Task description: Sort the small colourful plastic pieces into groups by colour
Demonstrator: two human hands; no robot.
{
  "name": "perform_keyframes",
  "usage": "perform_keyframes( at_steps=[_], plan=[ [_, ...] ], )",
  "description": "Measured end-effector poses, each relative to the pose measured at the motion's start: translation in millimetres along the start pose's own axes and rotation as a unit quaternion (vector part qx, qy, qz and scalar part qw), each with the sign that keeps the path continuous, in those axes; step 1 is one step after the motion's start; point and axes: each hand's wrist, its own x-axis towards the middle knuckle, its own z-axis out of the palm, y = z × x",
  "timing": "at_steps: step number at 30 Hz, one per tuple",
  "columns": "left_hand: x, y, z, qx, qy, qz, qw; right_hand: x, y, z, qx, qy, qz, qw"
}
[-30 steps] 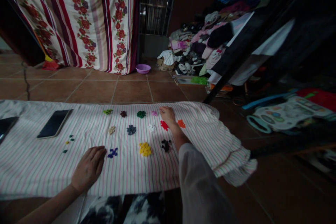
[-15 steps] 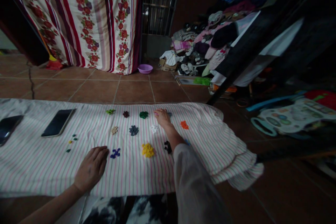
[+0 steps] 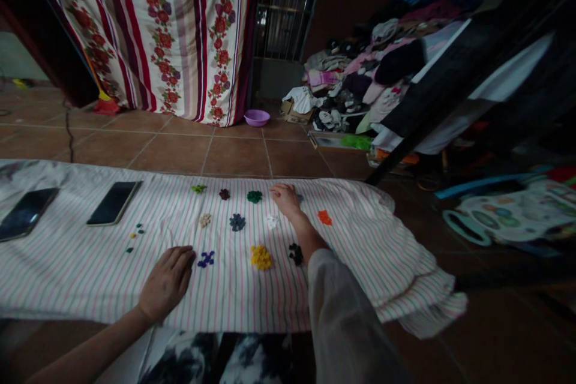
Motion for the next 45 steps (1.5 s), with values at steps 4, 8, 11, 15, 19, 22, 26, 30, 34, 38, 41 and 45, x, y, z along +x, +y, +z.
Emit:
perform_keyframes(
  at_steps=[4,8,11,15,19,22,26,30,34,38,41,45],
  plan=[
    [0.7,0.4,-0.8,-0.009,0.0,-0.004,1.0,4.3,-17.7,1.9,0.032,-0.021,-0.01,0.999],
    [0.8,0.3,-0.5,-0.017,0.007,-0.008,1.0,4.2,-38.0,9.0,-0.001,-0.074,-0.007,0.997],
    [0.1,0.0,0.7,-0.016,0.009,-0.007,1.0,4.1,-47.9,14.9,-0.036,-0.116,0.032,0.992],
    [-0.8,-0.4,2.2,-0.016,0.013,-0.008,1.0,5.6,-51.4,23.8,-0.044,-0.131,0.045,0.989],
    [-1.1,-0.5,2.6,-0.018,0.016,-0.01,1.0,8.1,-50.5,32.1,-0.027,-0.117,0.028,0.992],
    [-1.2,-0.6,2.8,-0.019,0.013,-0.015,1.0,10.5,-50.7,36.3,-0.018,-0.115,0.019,0.993],
    [-1.3,-0.9,3.0,-0.022,0.008,-0.014,1.0,13.3,-51.3,38.7,-0.019,-0.111,0.014,0.994],
    [-1.3,-0.8,2.7,-0.022,0.009,-0.015,1.0,13.8,-49.1,38.1,0.005,-0.113,-0.002,0.994],
    [-1.3,-0.7,2.6,-0.014,0.009,-0.01,1.0,12.2,-44.5,36.0,0.029,-0.105,-0.018,0.994],
    [-1.0,-0.9,3.3,-0.013,0.007,-0.01,1.0,10.8,-42.6,35.1,0.015,-0.099,-0.012,0.995],
    [-0.7,-1.0,3.8,-0.015,0.005,-0.015,1.0,10.3,-44.3,35.9,0.0,-0.101,0.012,0.995],
    [-0.4,-1.1,3.3,-0.016,0.004,-0.014,1.0,10.4,-46.7,33.7,0.004,-0.104,0.007,0.994]
  ],
)
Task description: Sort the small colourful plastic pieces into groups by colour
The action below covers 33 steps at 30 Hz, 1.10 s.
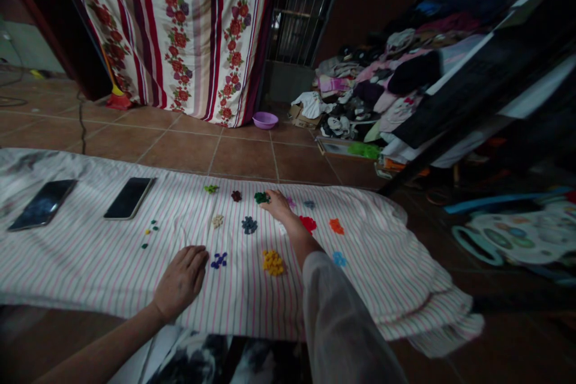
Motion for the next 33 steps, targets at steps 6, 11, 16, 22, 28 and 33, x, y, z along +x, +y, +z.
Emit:
perform_keyframes(
  at_steps=[6,11,16,22,28,33],
  plan=[
    [0.5,1.1,-1.4,-0.002,-0.008,-0.007,1.0,4.9,-14.5,-14.0,-0.027,0.075,-0.041,0.996],
    [-0.1,1.8,0.8,0.002,-0.016,-0.01,1.0,22.5,-70.7,-2.3,0.028,0.049,-0.117,0.991],
    [-1.4,1.5,3.0,0.008,-0.008,-0.015,1.0,38.5,-135.8,30.6,0.026,-0.007,-0.157,0.987],
    [-3.6,-0.2,3.4,-0.009,-0.018,-0.016,1.0,46.5,-176.1,51.9,-0.022,-0.023,-0.102,0.994],
    [-3.8,0.0,6.0,-0.01,-0.023,-0.018,1.0,49.8,-191.6,57.8,-0.077,-0.035,-0.042,0.996],
    [-3.2,0.8,5.4,-0.005,-0.025,-0.016,1.0,50.4,-195.2,61.8,-0.088,-0.043,-0.051,0.994]
  ],
)
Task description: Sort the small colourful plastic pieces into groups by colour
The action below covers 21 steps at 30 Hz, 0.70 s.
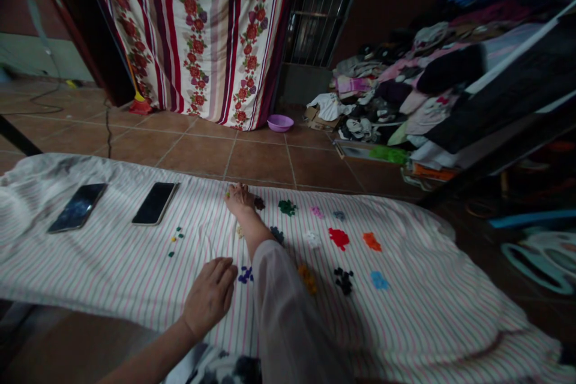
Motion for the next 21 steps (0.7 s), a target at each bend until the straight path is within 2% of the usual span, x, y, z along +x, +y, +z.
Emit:
perform_keyframes(
  at_steps=[10,21],
  plan=[
    [-0.1,-0.6,-0.2,0.004,-0.014,0.001,1.0,-15.9,-6.5,6.9,-0.003,0.008,-0.011,1.0],
    [0.0,-0.1,-1.1,0.006,-0.017,0.001,1.0,-17.3,4.1,12.7,0.034,0.003,-0.05,0.998]
  ],
)
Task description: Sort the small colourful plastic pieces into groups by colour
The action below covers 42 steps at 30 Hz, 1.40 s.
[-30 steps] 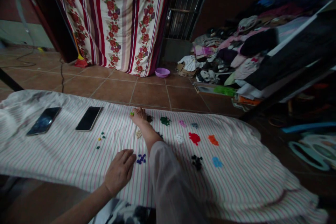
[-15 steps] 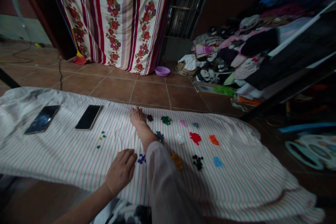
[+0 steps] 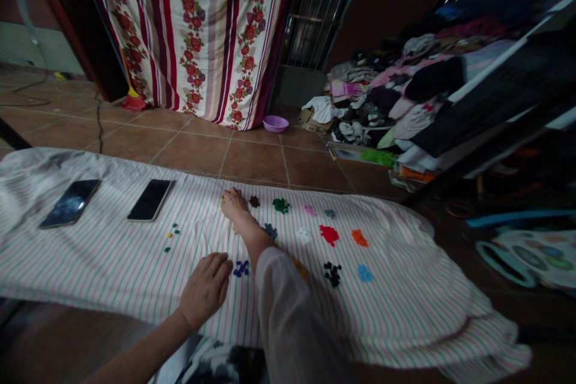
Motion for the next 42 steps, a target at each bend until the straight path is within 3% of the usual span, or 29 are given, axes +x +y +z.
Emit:
perform_keyframes(
  at_steps=[7,15,23,31,37,42],
  plan=[
    [-0.2,0.4,-0.7,0.004,0.003,-0.003,1.0,3.0,8.7,-1.0,0.05,-0.01,-0.013,0.999],
    [0.0,0.2,-1.7,-0.002,-0.004,-0.005,1.0,1.2,9.0,-4.8,0.054,-0.007,0.016,0.998],
    [-0.9,0.2,0.3,0.005,-0.002,0.0,1.0,-0.4,12.9,-13.7,0.075,0.015,-0.015,0.997],
    [0.1,1.3,-3.4,-0.006,-0.011,-0.004,1.0,-12.9,29.0,-20.6,0.057,0.031,0.051,0.997],
    [0.5,1.5,-3.1,-0.003,-0.001,-0.007,1.0,-19.5,22.9,-13.4,0.085,0.001,0.078,0.993],
    [1.0,1.3,-3.4,-0.001,-0.008,-0.004,1.0,-18.3,21.4,-14.0,0.092,0.019,0.08,0.992]
  ],
)
